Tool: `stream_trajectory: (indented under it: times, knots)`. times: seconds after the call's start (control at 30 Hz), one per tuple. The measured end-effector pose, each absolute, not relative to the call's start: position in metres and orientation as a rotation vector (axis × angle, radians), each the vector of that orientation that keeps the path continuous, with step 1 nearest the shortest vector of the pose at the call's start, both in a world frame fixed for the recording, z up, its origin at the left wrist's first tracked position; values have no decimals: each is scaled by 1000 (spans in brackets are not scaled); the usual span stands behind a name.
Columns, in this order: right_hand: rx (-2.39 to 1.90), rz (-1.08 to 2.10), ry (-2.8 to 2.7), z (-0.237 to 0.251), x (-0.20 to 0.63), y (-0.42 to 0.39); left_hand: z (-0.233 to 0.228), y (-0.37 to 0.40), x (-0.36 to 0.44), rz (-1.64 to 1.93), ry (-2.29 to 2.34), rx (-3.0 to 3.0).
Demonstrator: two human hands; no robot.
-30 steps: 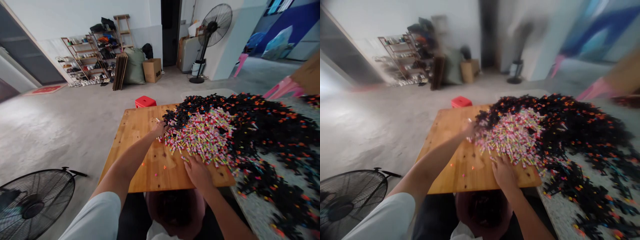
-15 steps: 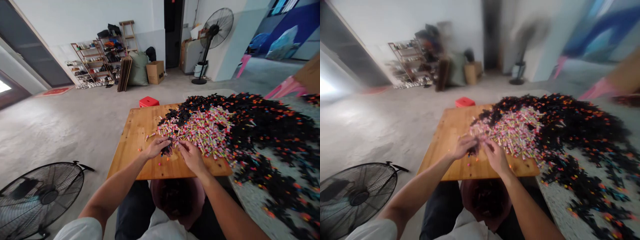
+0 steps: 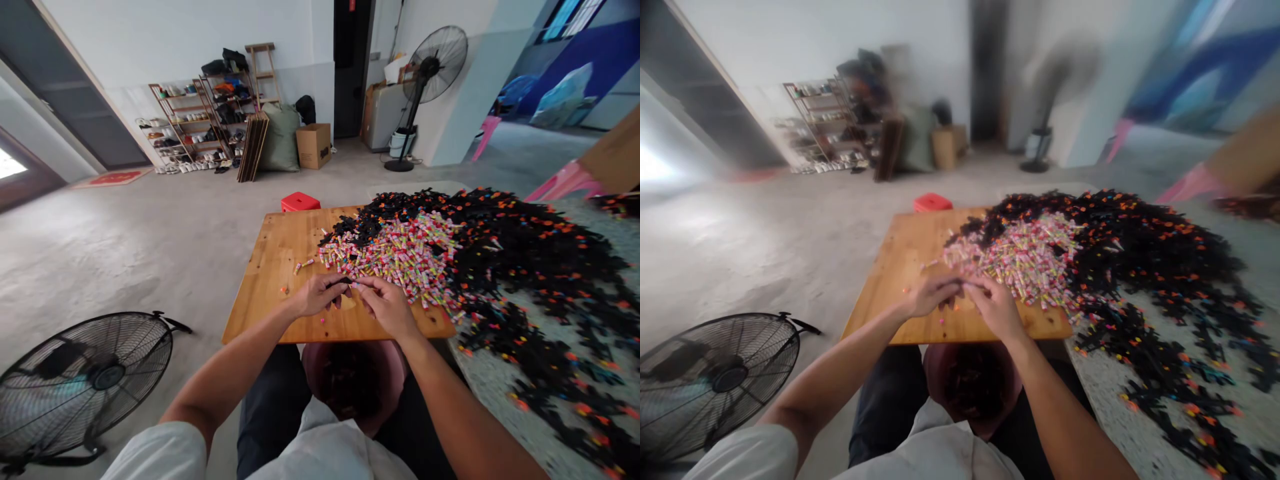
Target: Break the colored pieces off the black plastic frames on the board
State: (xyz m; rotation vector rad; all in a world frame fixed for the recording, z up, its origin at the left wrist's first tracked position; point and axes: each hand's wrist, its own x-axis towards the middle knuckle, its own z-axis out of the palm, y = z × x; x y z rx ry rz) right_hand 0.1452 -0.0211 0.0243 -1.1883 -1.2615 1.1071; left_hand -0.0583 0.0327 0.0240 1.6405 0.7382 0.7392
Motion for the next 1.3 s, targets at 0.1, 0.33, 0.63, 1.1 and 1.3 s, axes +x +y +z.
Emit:
stream_trajectory:
  times: [0.1, 0.33, 0.63, 1.1, 1.3]
  knots:
    - [-1176, 1195, -1232, 25, 146, -20, 23, 31, -60, 737, 740, 1699]
    - [-1202, 1227, -1220, 26, 147, -19, 32, 29, -61, 701, 710, 1823]
    - [-1201, 1253, -1351, 25, 151, -20, 55, 24, -68, 504, 682, 2060]
    - [-1132, 1173, -1591, 13, 150, -35, 48, 21, -74, 198, 691, 1373]
    - [-1193, 1034, -1596, -14, 147, -44, 36, 30, -72, 72, 722, 1337]
